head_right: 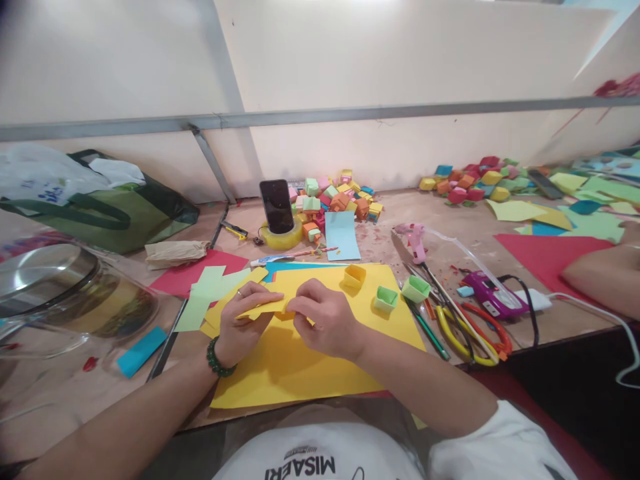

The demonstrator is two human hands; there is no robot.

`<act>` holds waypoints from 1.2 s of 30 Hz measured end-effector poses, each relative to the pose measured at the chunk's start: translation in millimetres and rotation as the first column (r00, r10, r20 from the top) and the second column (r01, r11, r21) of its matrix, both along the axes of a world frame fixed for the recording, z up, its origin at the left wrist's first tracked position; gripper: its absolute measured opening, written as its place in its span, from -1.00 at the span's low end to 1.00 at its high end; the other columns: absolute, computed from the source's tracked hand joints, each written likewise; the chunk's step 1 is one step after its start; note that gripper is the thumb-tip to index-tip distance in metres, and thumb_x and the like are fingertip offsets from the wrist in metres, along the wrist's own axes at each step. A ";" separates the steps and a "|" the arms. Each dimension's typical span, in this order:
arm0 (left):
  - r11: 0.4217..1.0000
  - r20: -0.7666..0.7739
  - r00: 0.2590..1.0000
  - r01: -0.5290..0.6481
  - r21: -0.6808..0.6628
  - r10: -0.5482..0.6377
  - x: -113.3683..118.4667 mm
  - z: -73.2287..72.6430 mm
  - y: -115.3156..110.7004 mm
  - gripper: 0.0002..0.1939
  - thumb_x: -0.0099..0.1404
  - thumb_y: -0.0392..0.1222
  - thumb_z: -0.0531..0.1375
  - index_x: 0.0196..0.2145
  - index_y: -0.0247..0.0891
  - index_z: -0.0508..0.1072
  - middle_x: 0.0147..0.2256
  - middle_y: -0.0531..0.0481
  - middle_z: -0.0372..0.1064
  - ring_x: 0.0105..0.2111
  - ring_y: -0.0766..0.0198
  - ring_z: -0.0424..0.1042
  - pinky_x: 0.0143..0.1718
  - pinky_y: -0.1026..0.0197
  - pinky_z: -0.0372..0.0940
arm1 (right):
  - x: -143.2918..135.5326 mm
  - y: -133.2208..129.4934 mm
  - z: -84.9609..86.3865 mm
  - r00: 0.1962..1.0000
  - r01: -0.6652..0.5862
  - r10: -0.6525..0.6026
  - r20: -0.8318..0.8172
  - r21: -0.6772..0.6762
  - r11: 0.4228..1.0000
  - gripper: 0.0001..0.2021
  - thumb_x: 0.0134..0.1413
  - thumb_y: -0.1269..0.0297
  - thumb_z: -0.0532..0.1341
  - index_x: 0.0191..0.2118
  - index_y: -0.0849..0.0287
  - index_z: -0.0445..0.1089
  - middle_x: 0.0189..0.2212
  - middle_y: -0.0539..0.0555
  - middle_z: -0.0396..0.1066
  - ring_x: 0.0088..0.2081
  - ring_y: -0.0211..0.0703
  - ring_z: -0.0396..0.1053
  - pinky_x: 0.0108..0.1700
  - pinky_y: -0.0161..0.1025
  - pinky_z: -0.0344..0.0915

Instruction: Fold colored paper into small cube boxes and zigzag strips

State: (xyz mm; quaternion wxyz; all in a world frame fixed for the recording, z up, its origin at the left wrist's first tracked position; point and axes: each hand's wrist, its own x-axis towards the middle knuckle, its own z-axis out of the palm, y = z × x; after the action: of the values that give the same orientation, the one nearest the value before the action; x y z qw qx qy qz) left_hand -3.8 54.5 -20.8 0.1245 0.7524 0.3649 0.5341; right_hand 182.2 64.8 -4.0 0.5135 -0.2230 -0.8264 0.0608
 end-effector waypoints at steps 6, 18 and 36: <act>0.999 -0.031 0.999 0.030 0.015 -0.029 -0.1 -2.8 -0.4 -0.71 0.23 -0.38 0.16 -0.13 -0.14 0.52 -0.38 0.01 0.32 -0.39 0.33 0.36 -0.37 0.28 0.33 | 0.8 1.0 -3.5 0.999 0.034 -0.038 0.036 0.097 0.995 -0.82 0.05 0.56 0.08 -0.32 0.15 0.35 -0.42 0.05 0.30 -0.43 -0.31 0.30 -0.44 -0.40 0.29; 0.995 0.068 0.998 0.006 -0.100 0.001 -2.2 -1.0 -0.1 -0.85 0.15 -0.28 0.21 -0.27 -0.22 0.46 -0.38 -0.01 0.38 -0.35 0.25 0.38 -0.35 0.25 0.38 | 2.0 1.2 -3.8 0.982 0.066 -0.102 0.158 0.220 0.973 -0.82 0.03 0.55 0.07 -0.43 0.17 0.34 -0.44 0.05 0.38 -0.43 -0.32 0.32 -0.44 -0.41 0.25; 0.888 -0.264 0.964 0.096 0.450 0.030 -6.3 20.1 -10.9 -0.86 0.32 -0.17 0.08 -0.30 -0.24 0.41 -0.45 -0.05 0.39 -0.44 0.26 0.38 -0.43 0.22 0.38 | 6.1 1.2 -0.7 0.989 0.048 -0.095 0.115 0.356 0.933 -0.88 0.04 0.50 0.07 -0.36 0.12 0.19 -0.51 0.02 0.30 -0.53 -0.26 0.17 -0.49 -0.33 0.19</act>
State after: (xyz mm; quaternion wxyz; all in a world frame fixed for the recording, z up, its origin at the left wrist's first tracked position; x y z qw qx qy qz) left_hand -10.1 43.5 -0.7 -0.0976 0.8308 0.2287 0.4979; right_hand 188.3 66.0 -4.7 0.4919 -0.1609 -0.8470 -0.1214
